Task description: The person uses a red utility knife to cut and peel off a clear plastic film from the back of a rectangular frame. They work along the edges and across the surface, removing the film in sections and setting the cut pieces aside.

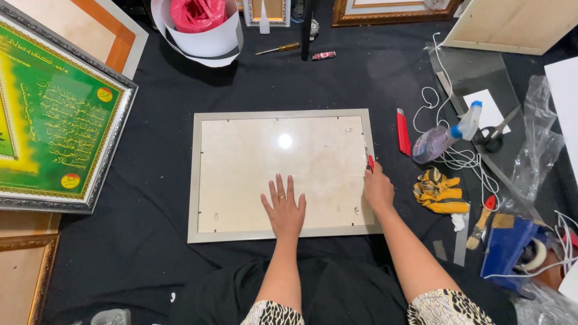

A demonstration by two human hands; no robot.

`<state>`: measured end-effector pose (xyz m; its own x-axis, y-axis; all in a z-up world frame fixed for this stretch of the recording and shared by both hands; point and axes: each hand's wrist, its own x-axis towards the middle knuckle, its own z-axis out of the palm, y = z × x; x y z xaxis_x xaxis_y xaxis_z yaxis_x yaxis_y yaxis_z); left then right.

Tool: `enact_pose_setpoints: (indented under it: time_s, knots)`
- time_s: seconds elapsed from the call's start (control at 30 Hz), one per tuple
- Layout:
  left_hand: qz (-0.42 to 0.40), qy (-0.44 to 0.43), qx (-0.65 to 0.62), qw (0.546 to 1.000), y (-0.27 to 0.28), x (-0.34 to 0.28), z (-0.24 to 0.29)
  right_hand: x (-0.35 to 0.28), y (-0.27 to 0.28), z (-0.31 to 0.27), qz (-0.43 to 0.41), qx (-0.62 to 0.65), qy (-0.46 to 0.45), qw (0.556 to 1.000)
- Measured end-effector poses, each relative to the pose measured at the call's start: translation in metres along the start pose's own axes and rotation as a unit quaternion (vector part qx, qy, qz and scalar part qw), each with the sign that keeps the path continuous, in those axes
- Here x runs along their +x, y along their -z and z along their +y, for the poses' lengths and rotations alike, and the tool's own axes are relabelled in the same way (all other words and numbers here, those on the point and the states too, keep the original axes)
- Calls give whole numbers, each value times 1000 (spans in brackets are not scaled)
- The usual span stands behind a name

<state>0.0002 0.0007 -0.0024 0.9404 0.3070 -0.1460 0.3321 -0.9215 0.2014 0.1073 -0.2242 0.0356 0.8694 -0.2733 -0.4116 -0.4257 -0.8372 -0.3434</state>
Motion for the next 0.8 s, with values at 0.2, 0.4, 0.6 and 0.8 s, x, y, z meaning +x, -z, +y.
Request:
enact_pose_setpoints:
  time_s: [0.2,0.4,0.6,0.8]
  knots:
    - [-43,7,-9,999,16,-2,2,0,-14,16,18,-6,0,1000]
    - [-58,8,-18,998,23,-1,4,-19,12,-17,58,93,35,993]
    - [-45,7,-19,999,15,1,3,30,-11,4,71,43,52,995]
    - [-35,8,-22,999,12,2,3,37,-15,5,62,16,38,997]
